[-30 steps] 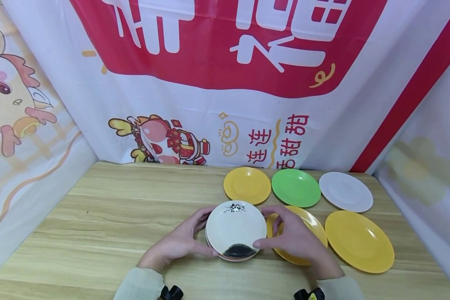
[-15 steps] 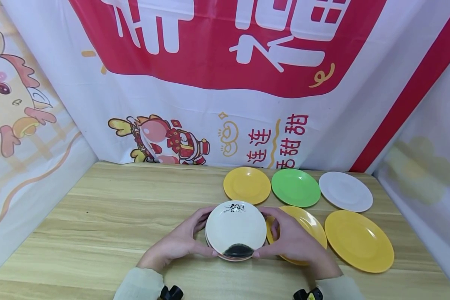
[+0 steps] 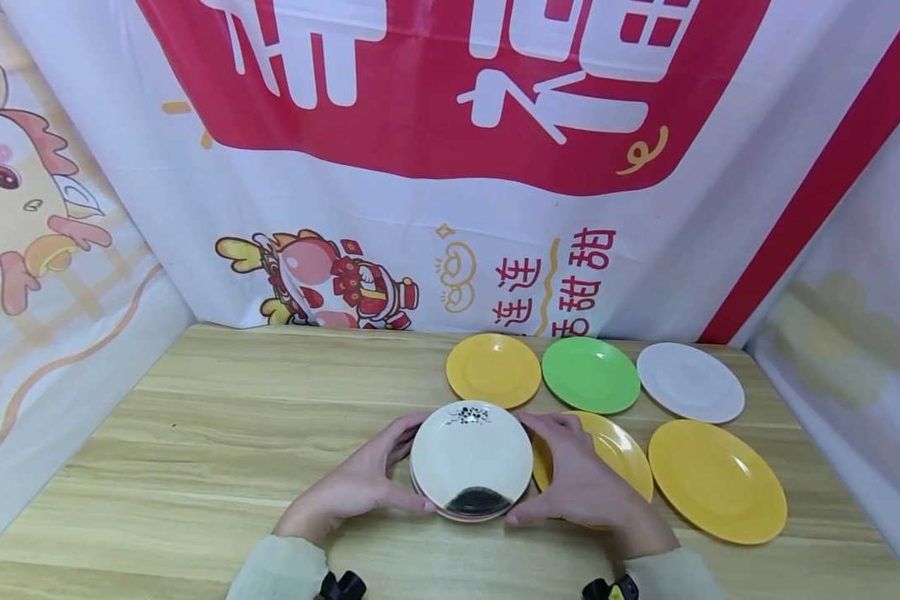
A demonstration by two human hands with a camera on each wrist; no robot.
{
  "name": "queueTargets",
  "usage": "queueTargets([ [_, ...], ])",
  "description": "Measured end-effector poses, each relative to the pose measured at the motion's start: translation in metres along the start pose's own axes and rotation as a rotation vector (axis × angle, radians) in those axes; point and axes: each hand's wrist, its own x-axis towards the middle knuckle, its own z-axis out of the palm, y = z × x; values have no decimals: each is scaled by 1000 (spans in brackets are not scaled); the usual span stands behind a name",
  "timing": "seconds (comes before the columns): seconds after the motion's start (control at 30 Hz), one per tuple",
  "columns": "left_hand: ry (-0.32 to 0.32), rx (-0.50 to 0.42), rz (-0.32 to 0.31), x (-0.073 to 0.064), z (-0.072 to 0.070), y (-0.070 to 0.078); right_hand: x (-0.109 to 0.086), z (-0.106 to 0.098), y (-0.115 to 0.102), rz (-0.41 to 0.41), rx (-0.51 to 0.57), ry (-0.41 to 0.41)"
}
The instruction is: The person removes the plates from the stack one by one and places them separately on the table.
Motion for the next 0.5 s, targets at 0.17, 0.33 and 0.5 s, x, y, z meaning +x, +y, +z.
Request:
queueTargets([
  [0.17,2,5,-10,1,-1,-1,3,2,0,-9,-9,-3],
  [0.33,3,8,-11,1,-1,-1,6,3,1,-41,35,-14],
  [0.5,1,10,12,2,-1,-3,7,2,-2,-51,58,-24],
])
